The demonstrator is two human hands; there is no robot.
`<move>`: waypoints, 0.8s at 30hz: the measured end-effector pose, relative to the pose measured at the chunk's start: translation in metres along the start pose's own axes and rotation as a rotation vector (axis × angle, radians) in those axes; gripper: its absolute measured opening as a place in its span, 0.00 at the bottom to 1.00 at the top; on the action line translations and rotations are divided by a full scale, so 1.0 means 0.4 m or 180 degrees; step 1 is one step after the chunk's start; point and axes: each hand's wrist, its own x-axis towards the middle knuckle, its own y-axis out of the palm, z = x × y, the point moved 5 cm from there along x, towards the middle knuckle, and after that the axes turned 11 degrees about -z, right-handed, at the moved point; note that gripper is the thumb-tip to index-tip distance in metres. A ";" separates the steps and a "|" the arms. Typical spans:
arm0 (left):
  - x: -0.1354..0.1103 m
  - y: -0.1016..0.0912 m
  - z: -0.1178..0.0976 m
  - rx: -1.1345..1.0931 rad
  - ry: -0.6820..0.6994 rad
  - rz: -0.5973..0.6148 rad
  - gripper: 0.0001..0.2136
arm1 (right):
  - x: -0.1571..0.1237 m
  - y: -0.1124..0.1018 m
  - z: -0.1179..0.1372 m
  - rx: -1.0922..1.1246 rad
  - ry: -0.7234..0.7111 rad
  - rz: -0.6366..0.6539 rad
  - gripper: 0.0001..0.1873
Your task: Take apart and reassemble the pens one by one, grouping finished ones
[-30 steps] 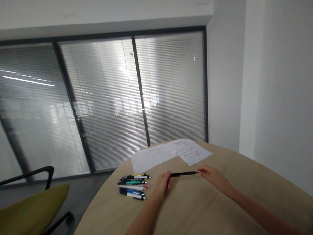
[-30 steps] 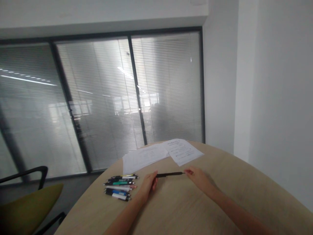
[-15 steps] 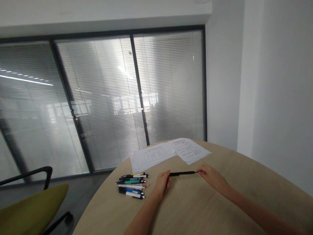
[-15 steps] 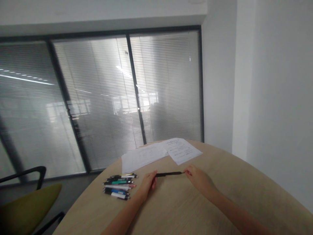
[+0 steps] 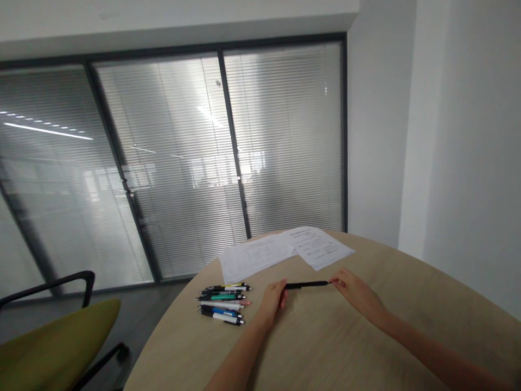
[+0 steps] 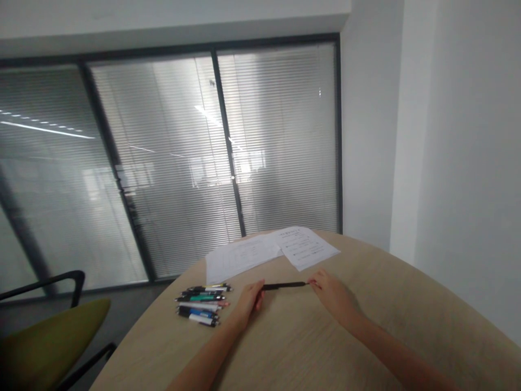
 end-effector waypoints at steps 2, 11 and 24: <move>0.001 0.000 0.000 -0.0006 0.0013 0.0003 0.25 | -0.001 -0.002 0.002 -0.0010 -0.0009 0.0013 0.11; 0.000 0.002 -0.001 -0.0004 0.0036 0.0044 0.25 | -0.002 -0.003 0.002 -0.0131 -0.0007 0.0013 0.11; -0.002 0.001 -0.001 -0.0099 0.0022 0.0032 0.23 | -0.001 -0.003 0.000 -0.0215 -0.0041 -0.0018 0.11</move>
